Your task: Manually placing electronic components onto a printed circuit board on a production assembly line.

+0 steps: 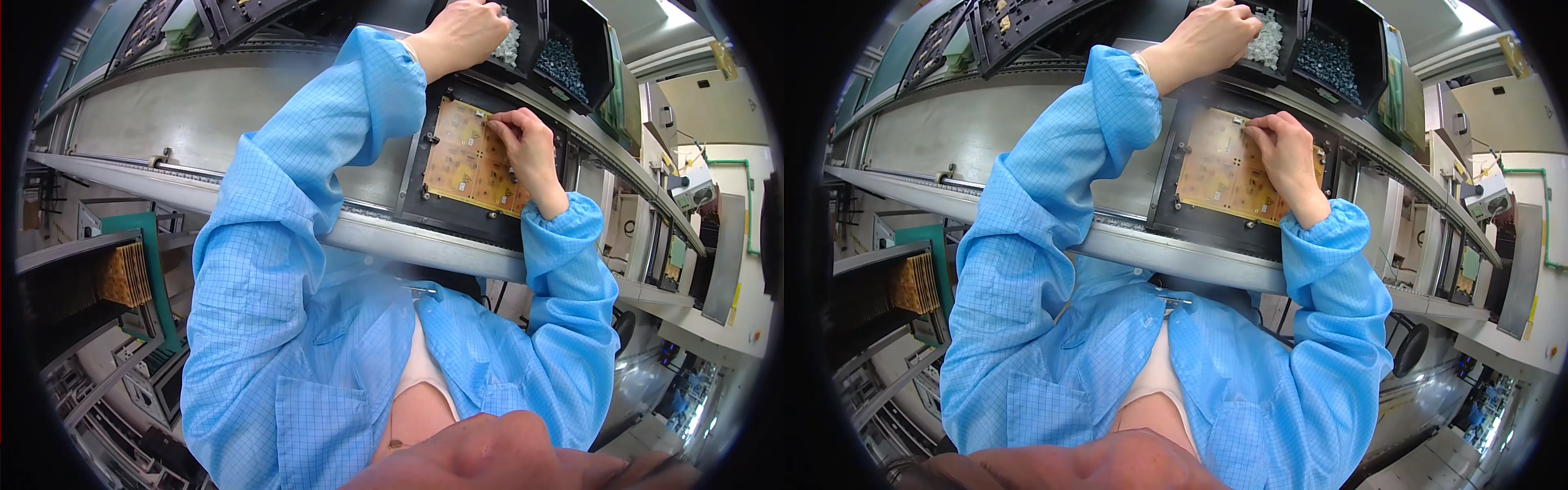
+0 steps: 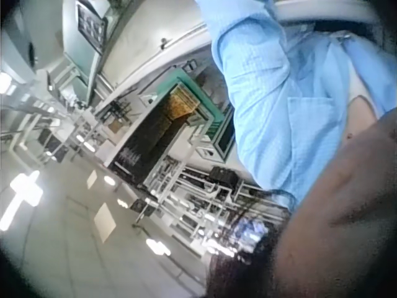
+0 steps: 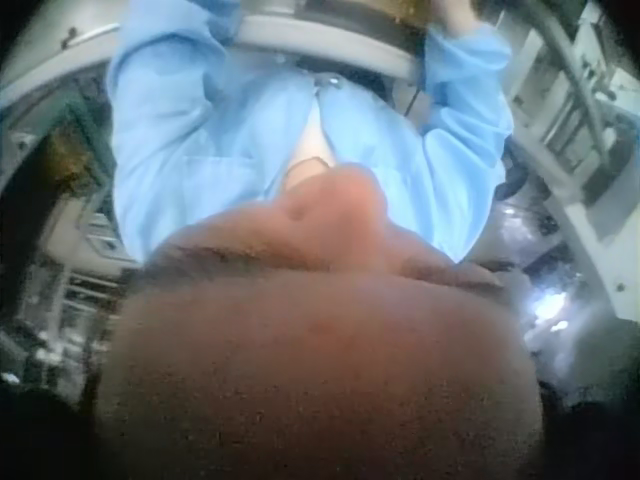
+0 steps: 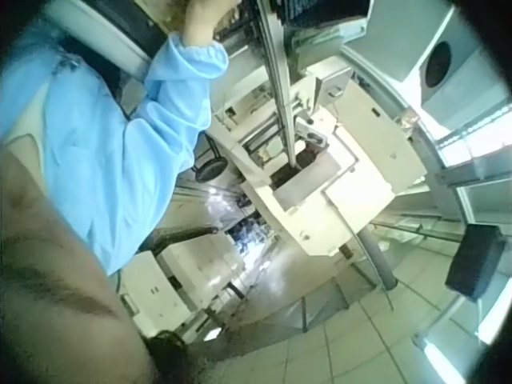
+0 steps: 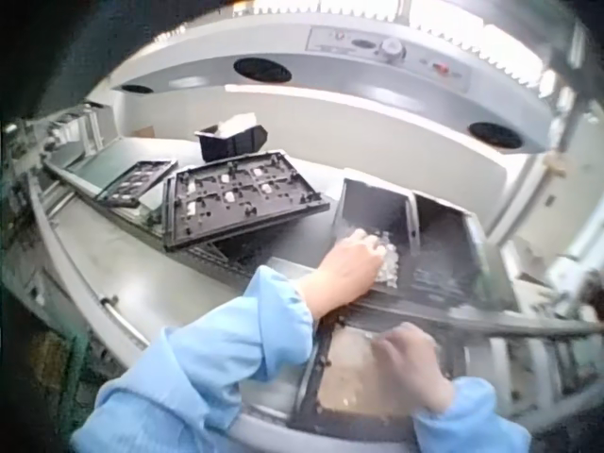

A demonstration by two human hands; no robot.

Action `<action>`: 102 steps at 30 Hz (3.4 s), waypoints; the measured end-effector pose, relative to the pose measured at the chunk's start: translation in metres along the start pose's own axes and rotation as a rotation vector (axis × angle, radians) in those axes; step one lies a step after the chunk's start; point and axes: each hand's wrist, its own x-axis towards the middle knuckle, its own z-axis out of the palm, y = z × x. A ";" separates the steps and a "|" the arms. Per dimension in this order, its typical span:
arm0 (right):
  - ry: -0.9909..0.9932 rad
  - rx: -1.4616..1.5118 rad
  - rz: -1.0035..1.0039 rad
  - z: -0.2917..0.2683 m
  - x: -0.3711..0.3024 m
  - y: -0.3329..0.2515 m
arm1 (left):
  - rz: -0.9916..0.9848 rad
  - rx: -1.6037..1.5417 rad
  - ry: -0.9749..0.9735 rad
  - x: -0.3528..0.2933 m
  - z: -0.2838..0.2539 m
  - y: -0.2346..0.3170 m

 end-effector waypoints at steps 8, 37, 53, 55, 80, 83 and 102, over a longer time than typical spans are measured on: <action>-0.021 -0.081 0.014 0.001 0.004 -0.001 | -0.057 -0.141 0.043 -0.002 0.010 -0.004; 0.059 -0.470 -0.095 0.005 0.004 -0.010 | -0.485 -0.896 -0.107 -0.041 -0.073 0.015; 0.045 -0.678 -0.066 -0.048 0.142 0.093 | -0.680 -1.431 -0.430 -0.095 -0.062 0.029; 0.051 -0.669 -0.047 -0.048 0.141 0.096 | -0.681 -1.491 -0.433 -0.096 -0.062 0.028; -0.120 0.734 0.071 -0.001 -0.054 -0.001 | -0.707 -1.371 -0.582 -0.090 -0.062 0.067; -0.050 0.702 0.089 0.012 -0.054 -0.004 | -0.719 -1.449 -0.545 -0.089 -0.060 0.072; -0.102 1.212 0.238 -0.004 -0.055 0.001 | -0.611 -1.130 -0.381 -0.088 -0.065 0.076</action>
